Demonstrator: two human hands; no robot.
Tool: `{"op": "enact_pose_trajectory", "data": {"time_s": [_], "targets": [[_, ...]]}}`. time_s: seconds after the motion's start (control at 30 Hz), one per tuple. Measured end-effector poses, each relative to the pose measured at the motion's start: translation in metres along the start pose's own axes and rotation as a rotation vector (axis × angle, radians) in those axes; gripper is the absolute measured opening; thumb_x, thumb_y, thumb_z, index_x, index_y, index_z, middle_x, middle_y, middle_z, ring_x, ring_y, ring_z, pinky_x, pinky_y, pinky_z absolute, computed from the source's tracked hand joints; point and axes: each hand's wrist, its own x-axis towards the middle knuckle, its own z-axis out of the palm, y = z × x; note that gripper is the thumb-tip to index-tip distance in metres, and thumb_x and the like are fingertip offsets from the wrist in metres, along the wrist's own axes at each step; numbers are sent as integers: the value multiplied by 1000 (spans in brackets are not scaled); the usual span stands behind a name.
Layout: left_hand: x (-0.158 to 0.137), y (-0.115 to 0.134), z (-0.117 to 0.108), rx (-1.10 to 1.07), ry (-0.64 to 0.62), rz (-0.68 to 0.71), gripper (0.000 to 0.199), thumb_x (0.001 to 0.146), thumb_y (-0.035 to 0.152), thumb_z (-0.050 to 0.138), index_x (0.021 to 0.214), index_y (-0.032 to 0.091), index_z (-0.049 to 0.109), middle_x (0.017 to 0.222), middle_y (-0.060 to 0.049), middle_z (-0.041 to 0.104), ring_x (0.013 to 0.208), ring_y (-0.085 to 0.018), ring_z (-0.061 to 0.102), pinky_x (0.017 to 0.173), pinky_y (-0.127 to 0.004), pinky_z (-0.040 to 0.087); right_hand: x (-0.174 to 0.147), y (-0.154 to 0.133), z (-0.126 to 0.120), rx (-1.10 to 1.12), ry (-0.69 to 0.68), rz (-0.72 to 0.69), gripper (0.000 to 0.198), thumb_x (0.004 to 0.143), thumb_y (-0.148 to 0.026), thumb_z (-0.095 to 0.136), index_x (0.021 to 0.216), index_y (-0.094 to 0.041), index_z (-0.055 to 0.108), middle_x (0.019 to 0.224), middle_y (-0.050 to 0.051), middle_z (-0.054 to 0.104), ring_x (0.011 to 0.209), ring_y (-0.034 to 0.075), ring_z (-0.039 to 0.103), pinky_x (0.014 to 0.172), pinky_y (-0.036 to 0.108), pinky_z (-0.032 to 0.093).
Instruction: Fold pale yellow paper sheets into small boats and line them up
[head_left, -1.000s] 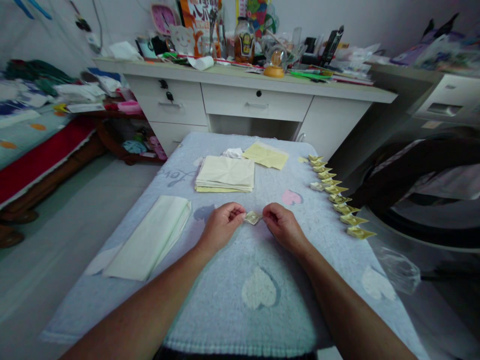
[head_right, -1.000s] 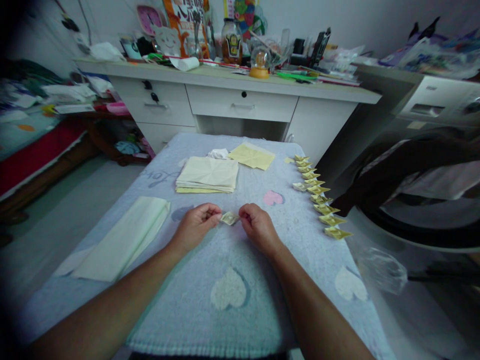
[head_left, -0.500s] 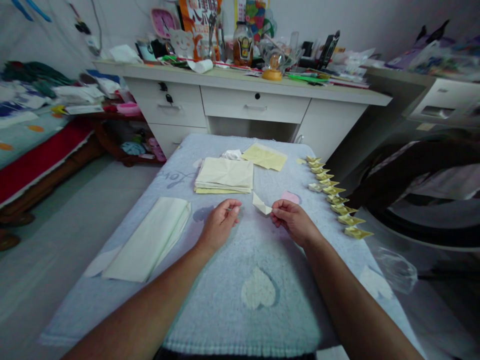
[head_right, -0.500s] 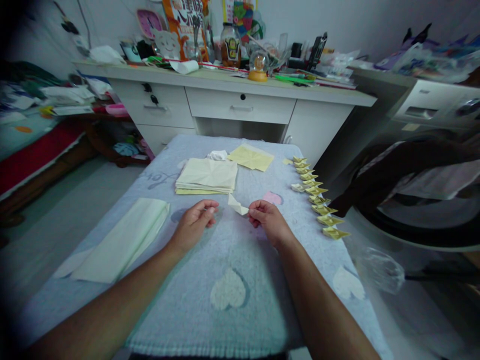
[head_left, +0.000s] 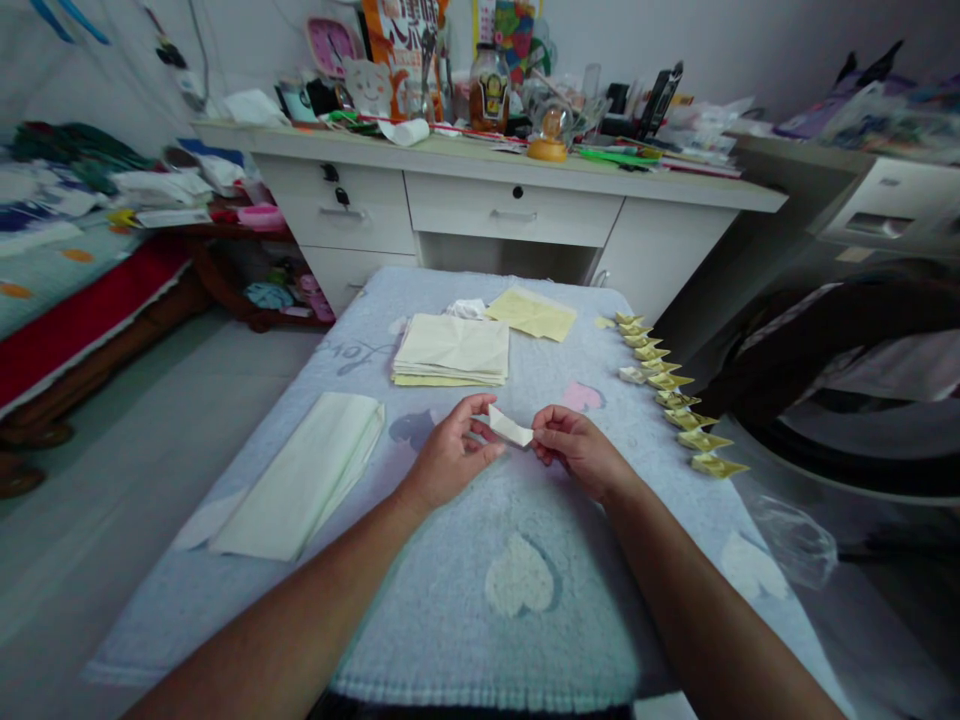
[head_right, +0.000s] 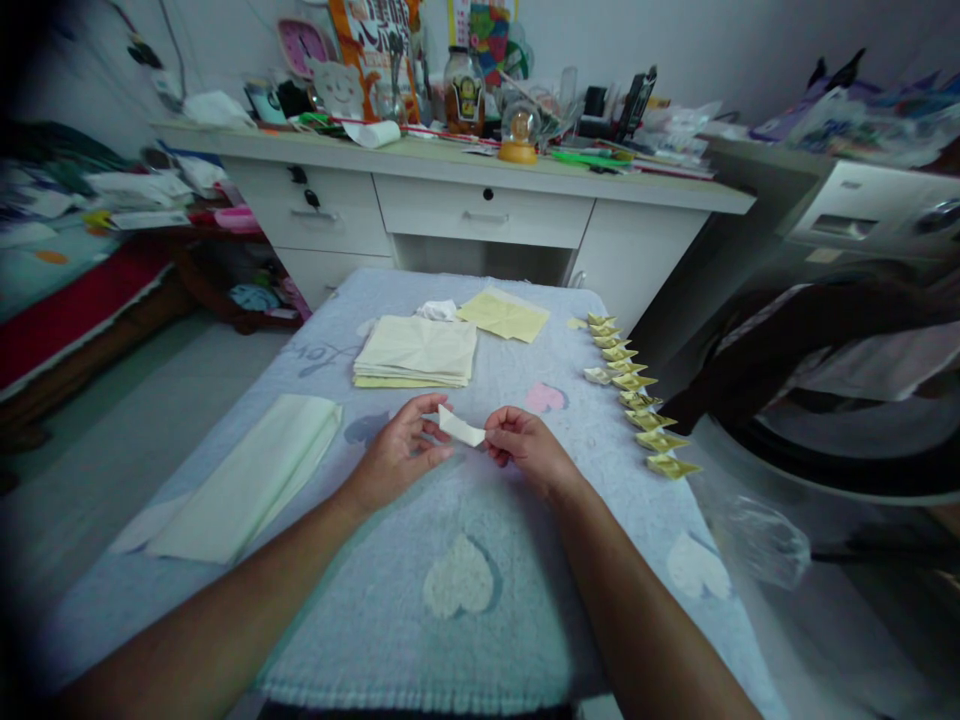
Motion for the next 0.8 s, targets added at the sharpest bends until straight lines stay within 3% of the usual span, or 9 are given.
{"op": "enact_pose_trajectory", "data": {"time_s": [0.2,0.43,0.7,0.8], "targets": [[3,-5,1,-81,9,-2,49,75,14,59,121,19,46,102,-5,62,93,-16,60,77,-26,47,2,12,4,-152,-23,-159,23,75,-36,70,79,-19,56,64,-4,53,53,8,44,50,21,35],[2,-6,1,-46,41,5,34,72,8,54,104,21,53,91,0,61,83,-14,58,69,-21,45,1,17,13,-246,13,-306,21,77,-32,68,89,-20,56,77,-2,52,66,10,48,60,22,37],[-2,2,2,123,79,98,26,79,12,52,104,20,55,97,-1,60,86,-14,58,75,-23,46,-1,19,21,-266,53,-312,15,78,-30,64,85,-20,56,75,-1,54,65,11,48,60,23,37],[-4,4,3,129,87,103,36,80,12,52,114,21,52,104,-3,61,90,-14,59,80,-25,47,-5,17,23,-331,93,-344,11,80,-28,61,86,-20,57,75,-1,55,64,12,49,60,23,38]]}}
